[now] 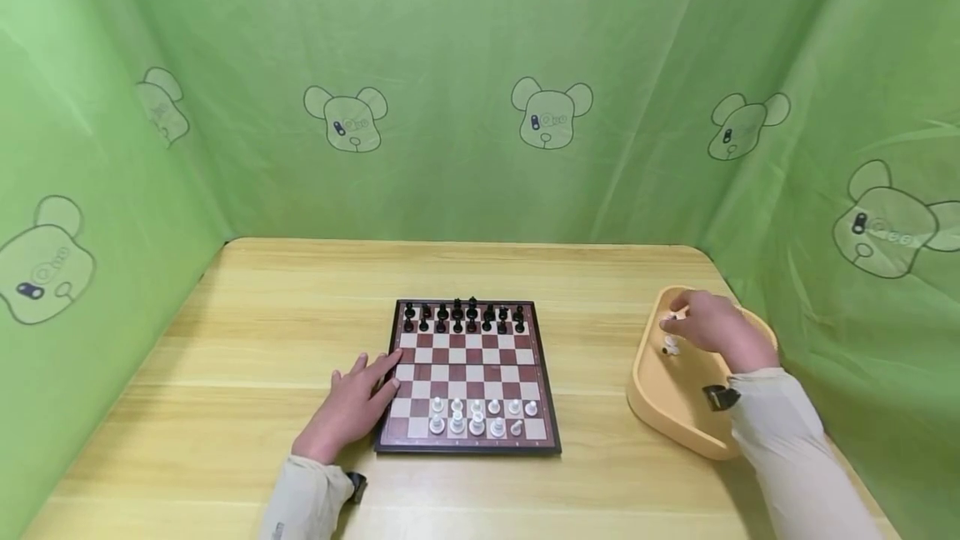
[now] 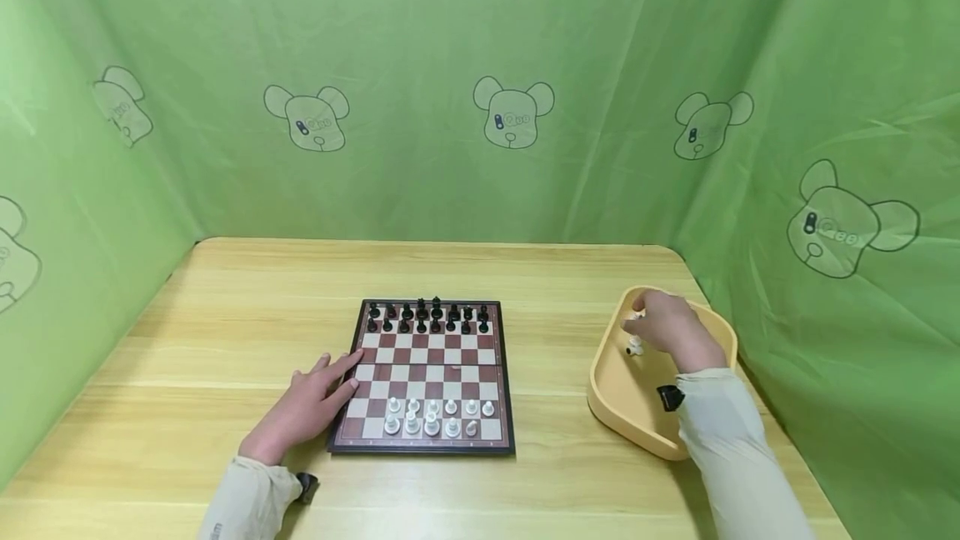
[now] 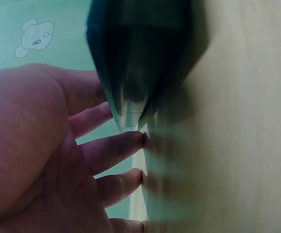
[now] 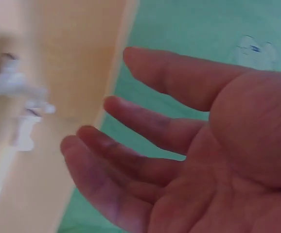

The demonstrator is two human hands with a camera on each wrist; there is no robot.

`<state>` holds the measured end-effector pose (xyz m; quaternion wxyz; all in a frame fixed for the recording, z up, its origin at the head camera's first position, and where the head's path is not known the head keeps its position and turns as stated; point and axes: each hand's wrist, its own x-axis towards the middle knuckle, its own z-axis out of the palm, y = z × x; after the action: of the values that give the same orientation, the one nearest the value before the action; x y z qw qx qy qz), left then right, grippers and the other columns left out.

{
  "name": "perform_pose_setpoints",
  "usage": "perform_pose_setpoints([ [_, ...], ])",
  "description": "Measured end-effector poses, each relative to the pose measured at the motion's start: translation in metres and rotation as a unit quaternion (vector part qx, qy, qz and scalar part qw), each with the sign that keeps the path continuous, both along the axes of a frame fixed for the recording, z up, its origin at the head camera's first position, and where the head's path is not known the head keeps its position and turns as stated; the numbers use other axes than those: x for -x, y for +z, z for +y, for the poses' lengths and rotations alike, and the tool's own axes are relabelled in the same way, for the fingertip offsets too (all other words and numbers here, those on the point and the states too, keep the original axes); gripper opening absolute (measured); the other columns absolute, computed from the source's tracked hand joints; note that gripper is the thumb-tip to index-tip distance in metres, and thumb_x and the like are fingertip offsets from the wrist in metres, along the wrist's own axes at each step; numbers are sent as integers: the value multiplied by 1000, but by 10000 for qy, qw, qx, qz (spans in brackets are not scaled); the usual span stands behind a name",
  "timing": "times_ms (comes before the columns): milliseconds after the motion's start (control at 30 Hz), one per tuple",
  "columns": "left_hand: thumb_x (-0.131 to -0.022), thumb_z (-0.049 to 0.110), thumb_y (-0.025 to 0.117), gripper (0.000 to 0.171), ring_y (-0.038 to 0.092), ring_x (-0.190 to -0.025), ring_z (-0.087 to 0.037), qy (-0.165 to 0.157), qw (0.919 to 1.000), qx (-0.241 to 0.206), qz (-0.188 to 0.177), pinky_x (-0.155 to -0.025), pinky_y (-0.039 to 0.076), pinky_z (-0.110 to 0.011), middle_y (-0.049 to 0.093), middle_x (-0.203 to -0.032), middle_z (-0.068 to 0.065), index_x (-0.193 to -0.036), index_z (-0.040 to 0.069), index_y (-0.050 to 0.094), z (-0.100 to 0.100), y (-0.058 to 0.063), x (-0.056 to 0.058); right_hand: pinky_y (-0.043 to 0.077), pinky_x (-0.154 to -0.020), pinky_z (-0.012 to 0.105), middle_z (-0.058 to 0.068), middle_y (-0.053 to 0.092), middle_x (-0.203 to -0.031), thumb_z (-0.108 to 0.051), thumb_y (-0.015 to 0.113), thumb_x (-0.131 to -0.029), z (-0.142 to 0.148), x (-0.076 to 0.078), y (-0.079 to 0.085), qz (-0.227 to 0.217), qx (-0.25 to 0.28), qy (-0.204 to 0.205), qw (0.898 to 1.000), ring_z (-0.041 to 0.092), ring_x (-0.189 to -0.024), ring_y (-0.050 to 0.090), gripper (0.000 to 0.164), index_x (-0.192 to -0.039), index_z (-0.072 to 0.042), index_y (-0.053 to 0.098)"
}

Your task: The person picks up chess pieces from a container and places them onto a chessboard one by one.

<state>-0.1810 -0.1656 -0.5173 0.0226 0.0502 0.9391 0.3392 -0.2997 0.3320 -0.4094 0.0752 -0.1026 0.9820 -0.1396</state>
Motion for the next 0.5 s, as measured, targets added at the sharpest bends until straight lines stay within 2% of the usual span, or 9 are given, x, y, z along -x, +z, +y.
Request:
perform_pose_setpoints([
  [200,-108,26,54,50,22,-151,-51,12,10000,-12,-22,-118,2,-76,45,-156,-24,-157,15,47,0,0,0,51,-90,62,41,58,-126,-23,74,-93,7,8,-24,9,344,96,9994,53,-107,61,59,-130,18,52],
  [300,-108,26,54,50,23,-151,-51,9,10000,-22,3,-117,2,-76,45,-156,-24,-156,15,48,-1,1,0,50,-93,64,41,56,-130,-26,76,-92,8,11,-32,60,361,70,9993,57,-111,58,65,-131,18,50],
  [500,-108,25,54,50,23,-151,-51,6,10000,-67,31,-117,2,-76,46,-156,-24,-156,14,48,-1,2,0,50,-93,64,43,55,-130,-33,75,-93,14,16,-42,-109,219,-81,9997,58,-110,58,75,-136,20,44],
])
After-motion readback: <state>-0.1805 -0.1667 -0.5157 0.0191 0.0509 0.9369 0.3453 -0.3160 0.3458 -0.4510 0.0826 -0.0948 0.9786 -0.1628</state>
